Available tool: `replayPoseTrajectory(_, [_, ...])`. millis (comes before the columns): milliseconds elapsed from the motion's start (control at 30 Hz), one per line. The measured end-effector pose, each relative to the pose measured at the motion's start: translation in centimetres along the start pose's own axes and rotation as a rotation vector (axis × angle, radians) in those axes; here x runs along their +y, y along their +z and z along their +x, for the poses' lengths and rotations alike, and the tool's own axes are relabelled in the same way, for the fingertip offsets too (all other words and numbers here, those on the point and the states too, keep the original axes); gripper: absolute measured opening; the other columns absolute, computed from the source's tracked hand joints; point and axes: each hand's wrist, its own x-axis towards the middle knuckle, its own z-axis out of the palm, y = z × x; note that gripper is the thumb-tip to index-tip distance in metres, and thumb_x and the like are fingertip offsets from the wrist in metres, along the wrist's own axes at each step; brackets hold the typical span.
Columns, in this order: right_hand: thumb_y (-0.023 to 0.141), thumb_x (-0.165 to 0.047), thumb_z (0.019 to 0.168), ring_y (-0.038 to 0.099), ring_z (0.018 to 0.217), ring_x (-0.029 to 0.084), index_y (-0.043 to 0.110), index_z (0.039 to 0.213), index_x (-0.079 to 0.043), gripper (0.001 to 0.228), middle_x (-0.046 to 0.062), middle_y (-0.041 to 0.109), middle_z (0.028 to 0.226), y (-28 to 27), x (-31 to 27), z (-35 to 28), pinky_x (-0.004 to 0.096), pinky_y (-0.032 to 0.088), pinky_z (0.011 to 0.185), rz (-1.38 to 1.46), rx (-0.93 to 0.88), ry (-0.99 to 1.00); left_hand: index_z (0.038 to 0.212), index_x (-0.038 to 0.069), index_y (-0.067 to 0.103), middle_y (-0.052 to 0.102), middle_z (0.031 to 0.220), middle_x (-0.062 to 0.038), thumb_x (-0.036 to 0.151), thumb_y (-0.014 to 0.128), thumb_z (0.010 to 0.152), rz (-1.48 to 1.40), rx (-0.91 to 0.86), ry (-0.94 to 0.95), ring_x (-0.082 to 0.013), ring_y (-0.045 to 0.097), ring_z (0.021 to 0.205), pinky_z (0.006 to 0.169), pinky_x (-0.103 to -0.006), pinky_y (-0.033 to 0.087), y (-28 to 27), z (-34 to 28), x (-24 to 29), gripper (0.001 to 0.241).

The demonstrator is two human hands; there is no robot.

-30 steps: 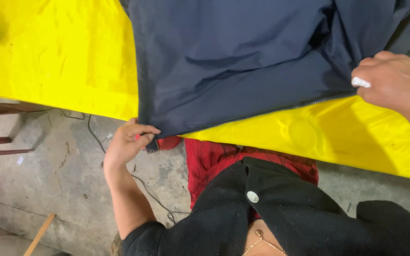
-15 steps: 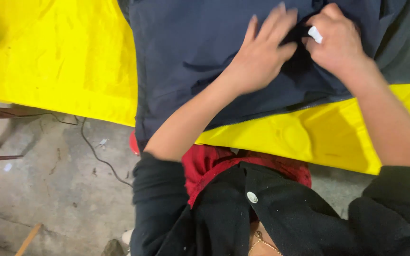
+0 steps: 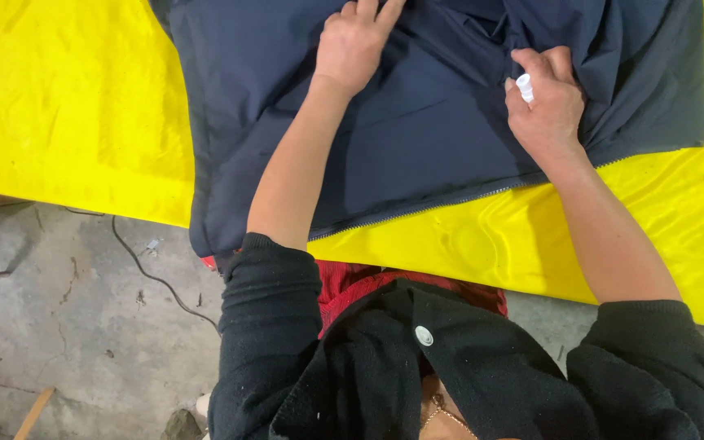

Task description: The person uses a white marking tool to draw lines on a dark blue jacket and then uses a blue hairdryer to dry or set the marks on the fabric.

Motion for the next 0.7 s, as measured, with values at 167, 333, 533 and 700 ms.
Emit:
replayPoseTrajectory(167, [0.074,0.006,0.104,0.065,0.091,0.035,0.069,0.129,0.006,0.026,0.018,0.06,0.107,0.0,0.3,0.4,0.042,0.051,0.085,0.364,0.163,-0.016,0.121,0.019,0.066,0.058,0.109,-0.012,0.006,0.062,0.07,-0.208,-0.166,-0.207,-0.038,0.055,0.089,0.069,-0.0455,0.043,-6.8,2.9,0.2,0.052])
replayPoseTrajectory(333, [0.073,0.005,0.103,0.069,0.089,0.02,0.065,0.124,0.003,0.023,0.016,0.07,0.107,-0.3,-0.8,0.9,0.028,0.057,0.077,0.888,0.174,0.25,0.107,0.013,0.065,0.06,0.106,-0.008,0.037,0.07,0.07,-0.374,-0.079,-0.067,-0.0313,0.051,0.103,0.08,-0.0498,0.041,-12.5,2.8,8.9,0.045])
replayPoseTrajectory(533, [0.078,-0.007,0.085,0.072,0.115,0.022,0.06,0.135,-0.006,0.053,0.012,0.068,0.131,0.6,-2.4,2.2,0.029,0.065,0.091,1.394,-0.179,0.547,0.162,0.009,0.023,0.019,0.17,-0.012,0.081,0.071,0.084,-0.62,-0.78,-0.163,-0.03,0.007,0.157,0.122,-0.0656,0.002,-13.1,1.3,9.3,0.117])
replayPoseTrajectory(700, [0.074,-0.016,0.099,0.061,0.143,0.025,0.051,0.148,-0.017,0.054,0.014,0.058,0.147,1.2,0.3,2.8,0.038,0.051,0.117,1.355,-0.126,0.637,0.165,0.015,0.017,0.014,0.172,-0.009,0.09,0.061,0.087,-0.604,-0.782,-0.221,-0.0293,0.004,0.159,0.123,-0.0624,0.0,-14.8,-1.6,6.4,0.116])
